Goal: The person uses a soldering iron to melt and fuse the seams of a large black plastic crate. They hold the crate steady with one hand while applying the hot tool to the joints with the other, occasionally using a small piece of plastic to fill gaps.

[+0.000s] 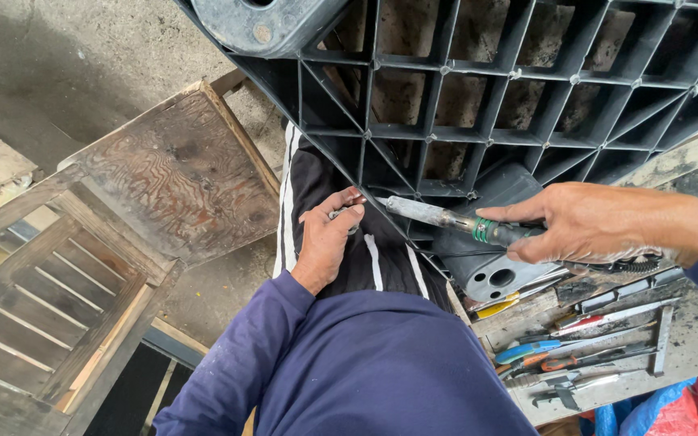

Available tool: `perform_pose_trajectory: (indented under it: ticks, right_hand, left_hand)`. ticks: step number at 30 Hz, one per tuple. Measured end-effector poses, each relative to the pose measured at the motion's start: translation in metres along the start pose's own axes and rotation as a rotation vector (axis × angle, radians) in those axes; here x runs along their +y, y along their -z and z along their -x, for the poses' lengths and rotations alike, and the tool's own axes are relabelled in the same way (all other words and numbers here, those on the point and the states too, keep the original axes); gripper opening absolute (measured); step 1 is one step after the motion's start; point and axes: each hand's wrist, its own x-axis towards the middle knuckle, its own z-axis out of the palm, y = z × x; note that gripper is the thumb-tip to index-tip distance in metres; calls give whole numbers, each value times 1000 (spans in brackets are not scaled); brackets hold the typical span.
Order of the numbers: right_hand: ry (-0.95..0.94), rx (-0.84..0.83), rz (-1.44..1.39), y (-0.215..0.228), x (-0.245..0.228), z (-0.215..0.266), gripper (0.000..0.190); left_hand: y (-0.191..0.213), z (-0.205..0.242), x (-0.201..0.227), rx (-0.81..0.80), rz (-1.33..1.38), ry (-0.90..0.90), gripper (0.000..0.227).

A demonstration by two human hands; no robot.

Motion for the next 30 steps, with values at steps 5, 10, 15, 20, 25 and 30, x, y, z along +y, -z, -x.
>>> perform_pose_trajectory:
  ticks: [5,10,15,20,25,30]
  right_hand:
    - [-22,-26,-78,-1,-5,3,69]
    - [3,-10,-46,0,-2,3,69]
    - [29,31,-102,-1,-1,0,64]
    - [155,72,-145,-8,9,-9,73]
    - [70,76,-79,-22,24,-17,68]
    - [497,157,-311,-28,23,-15,70]
  left_hand:
    - [0,2,0,17,-53,-21,44]
    - [-1,2,-2,17,22,-4,43]
    - [-2,2,-7,41,52,-3,41]
    - [-7,1,-9,65,61,-29,41]
    - [-10,5,-12,68,94,-67,44]
    - [-13,4,-17,89,106,-72,46]
